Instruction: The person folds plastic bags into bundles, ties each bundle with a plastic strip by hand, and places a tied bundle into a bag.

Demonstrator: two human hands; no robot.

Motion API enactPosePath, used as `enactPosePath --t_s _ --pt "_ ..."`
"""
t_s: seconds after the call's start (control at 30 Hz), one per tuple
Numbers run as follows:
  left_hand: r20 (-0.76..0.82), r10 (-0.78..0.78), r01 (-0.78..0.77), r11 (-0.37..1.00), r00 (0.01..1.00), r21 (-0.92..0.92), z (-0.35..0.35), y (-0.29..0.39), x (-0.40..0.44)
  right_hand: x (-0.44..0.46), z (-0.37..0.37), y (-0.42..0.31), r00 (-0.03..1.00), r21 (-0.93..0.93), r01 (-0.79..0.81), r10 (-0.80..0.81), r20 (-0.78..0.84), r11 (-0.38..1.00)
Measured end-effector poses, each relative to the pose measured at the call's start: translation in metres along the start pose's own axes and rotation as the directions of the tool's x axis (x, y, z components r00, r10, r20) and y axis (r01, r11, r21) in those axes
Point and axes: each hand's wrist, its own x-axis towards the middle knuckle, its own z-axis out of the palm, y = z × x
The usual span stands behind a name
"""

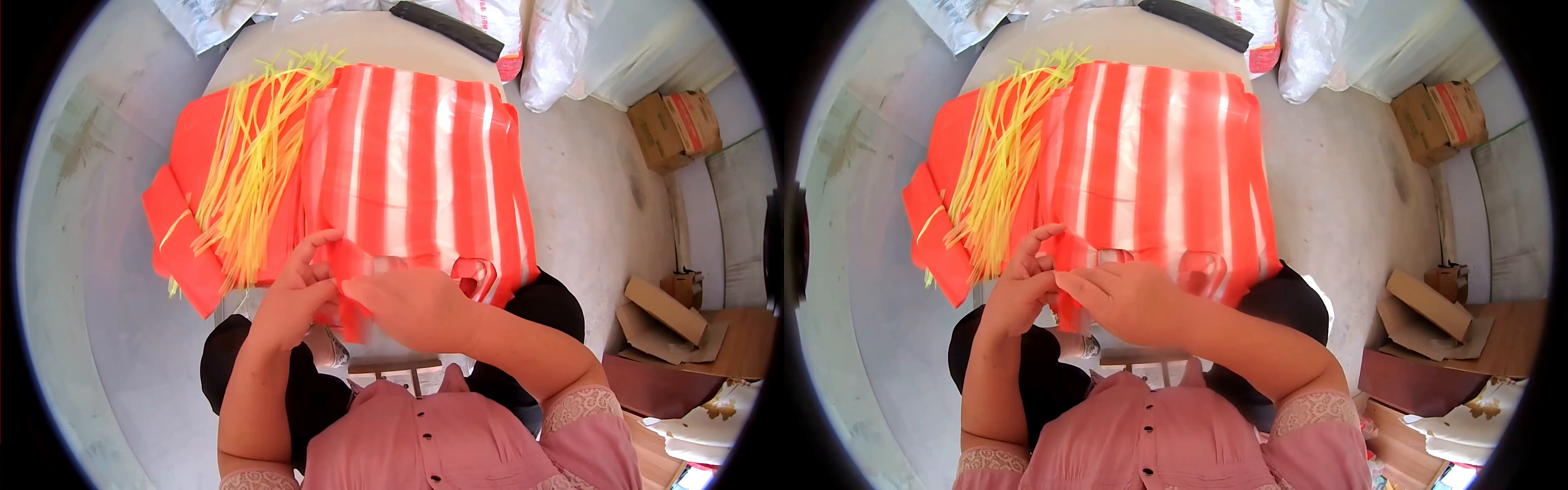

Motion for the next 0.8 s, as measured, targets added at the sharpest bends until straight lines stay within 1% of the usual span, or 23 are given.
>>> enactPosePath --t_s 0.13,0.23,0.33,0.4,0.5,0.53,0.57,0.6,0.63,0.67,0.7,0.73,0.77,0.8 --pt "0.019 -0.044 0.046 0.994 0.999 -0.104 0.003 -0.001 -0.003 -0.002 0.003 0.001 0.995 -0.042 0.082 -0.084 -0.047 0.996" --pt "0.053 -0.051 0.060 0.981 0.997 -0.185 0.005 -0.001 -0.005 0.000 -0.001 -0.006 0.994 0.079 0.067 -0.060 -0.089 0.995" --pt "0.040 -0.051 0.059 0.973 0.998 -0.223 0.006 0.001 -0.006 0.000 -0.004 -0.009 0.991 0.099 0.075 -0.063 -0.115 0.992" --pt "0.028 -0.048 0.054 0.968 0.998 -0.247 0.007 0.001 -0.006 0.001 -0.004 -0.010 0.991 0.028 0.071 -0.067 -0.114 0.997" --pt "0.054 -0.027 0.033 0.991 0.998 -0.131 0.002 0.004 -0.007 -0.002 -0.003 -0.007 0.992 -0.037 0.077 -0.081 -0.100 0.996" --pt "0.010 0.048 -0.048 0.999 0.999 0.018 -0.004 0.000 -0.005 -0.003 -0.003 -0.005 0.992 -0.052 0.082 -0.087 -0.093 0.995" --pt "-0.022 0.129 -0.124 0.978 0.991 0.170 -0.012 -0.008 -0.001 -0.003 -0.004 -0.004 0.990 -0.045 0.106 -0.110 -0.091 0.993" --pt "-0.041 0.213 -0.189 0.928 0.976 0.320 -0.013 -0.008 0.001 -0.002 -0.004 -0.002 0.987 -0.038 0.129 -0.132 -0.089 0.991" --pt "-0.063 0.339 -0.260 0.815 0.938 0.518 -0.011 -0.007 0.002 -0.001 -0.005 -0.001 0.984 -0.031 0.153 -0.155 -0.087 0.988" --pt "-0.057 0.462 -0.299 0.658 0.885 0.691 -0.005 -0.005 0.004 0.001 -0.006 -0.002 0.980 -0.081 0.167 -0.174 -0.092 0.983" --pt "-0.023 0.573 -0.303 0.466 0.819 0.831 -0.002 -0.002 0.006 0.004 -0.007 -0.004 0.977 -0.130 0.180 -0.193 -0.095 0.975" --pt "0.070 0.637 -0.369 0.350 0.768 0.861 -0.002 -0.001 0.011 0.006 -0.009 -0.006 0.972 -0.178 0.192 -0.212 -0.097 0.965" --pt "0.167 0.686 -0.427 0.227 0.708 0.875 -0.003 0.000 0.017 0.008 -0.012 -0.007 0.980 -0.155 0.177 -0.189 -0.068 0.972" --pt "0.230 0.688 -0.466 0.177 0.689 0.867 -0.005 0.000 0.023 0.009 -0.016 -0.007 0.985 -0.132 0.161 -0.167 -0.037 0.978"
